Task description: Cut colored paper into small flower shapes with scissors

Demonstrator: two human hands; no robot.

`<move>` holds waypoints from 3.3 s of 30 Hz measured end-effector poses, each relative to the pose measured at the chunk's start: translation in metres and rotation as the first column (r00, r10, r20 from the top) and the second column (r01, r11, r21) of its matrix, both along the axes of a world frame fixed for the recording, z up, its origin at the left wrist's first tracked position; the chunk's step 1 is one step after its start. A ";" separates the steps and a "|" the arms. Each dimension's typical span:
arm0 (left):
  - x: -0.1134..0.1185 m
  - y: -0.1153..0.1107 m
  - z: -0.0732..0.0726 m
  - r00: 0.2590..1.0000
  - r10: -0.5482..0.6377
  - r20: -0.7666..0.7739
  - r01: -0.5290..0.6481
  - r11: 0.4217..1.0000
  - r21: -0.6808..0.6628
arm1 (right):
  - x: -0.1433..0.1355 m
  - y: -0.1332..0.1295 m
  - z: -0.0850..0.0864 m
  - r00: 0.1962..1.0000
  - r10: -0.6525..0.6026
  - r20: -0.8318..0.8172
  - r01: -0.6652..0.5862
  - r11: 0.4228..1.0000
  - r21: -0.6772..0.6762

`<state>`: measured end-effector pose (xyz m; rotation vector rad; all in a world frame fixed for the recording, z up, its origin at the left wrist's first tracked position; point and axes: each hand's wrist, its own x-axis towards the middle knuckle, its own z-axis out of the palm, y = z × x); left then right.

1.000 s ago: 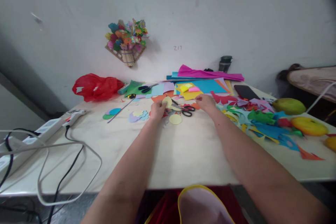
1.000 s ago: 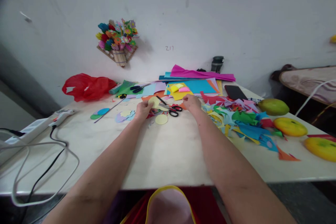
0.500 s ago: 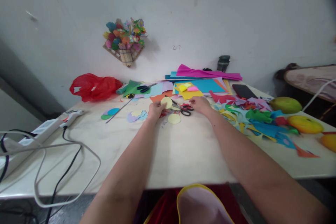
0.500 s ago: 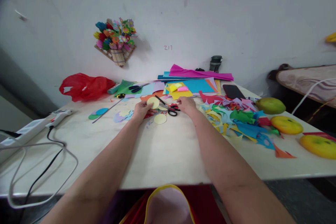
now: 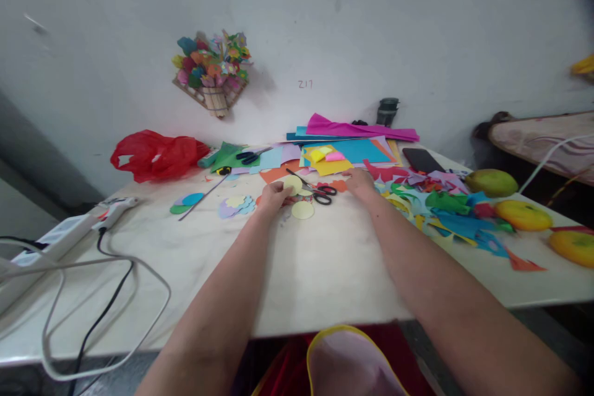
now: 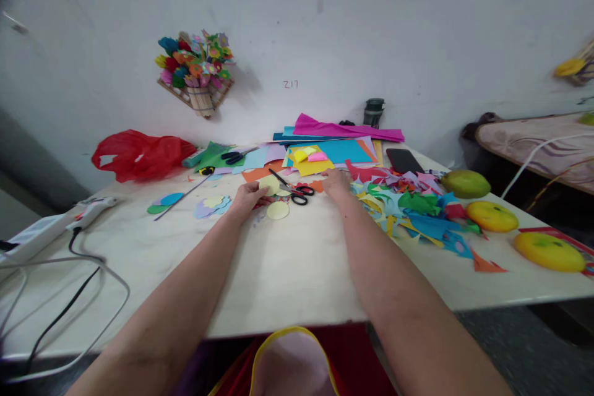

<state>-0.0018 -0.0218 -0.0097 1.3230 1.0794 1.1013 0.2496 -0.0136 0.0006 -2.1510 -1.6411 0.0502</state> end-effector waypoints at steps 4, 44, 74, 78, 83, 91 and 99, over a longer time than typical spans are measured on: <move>0.001 0.000 0.000 1.000 0.010 0.005 -0.010 1.000 -0.024 | 0.002 -0.001 0.003 1.000 -0.024 0.012 0.024 1.000 -0.012; 0.002 -0.003 0.004 1.000 0.014 0.015 -0.014 0.999 -0.042 | -0.016 -0.009 0.005 0.919 0.393 0.024 -0.393 0.919 -0.013; 0.004 -0.003 0.006 0.997 0.081 0.009 -0.080 0.996 -0.041 | -0.041 0.010 0.001 0.830 0.342 -0.441 -0.107 0.873 0.476; 0.004 -0.001 0.003 0.995 0.068 0.077 -0.066 0.997 -0.034 | -0.054 0.008 0.005 0.589 0.506 -0.631 -0.119 0.826 0.551; 0.004 -0.001 0.002 0.986 0.008 0.169 0.000 0.999 -0.045 | -0.065 -0.002 0.006 0.431 0.573 -0.697 -0.151 0.807 0.570; 0.003 -0.002 0.001 0.970 -0.083 0.229 0.091 0.995 -0.027 | -0.070 -0.010 0.007 0.314 0.543 -0.779 -0.143 0.838 0.527; 0.004 -0.002 0.000 0.931 -0.235 0.279 0.240 0.971 0.017 | -0.073 -0.009 0.004 0.317 0.574 -0.755 -0.189 0.818 0.543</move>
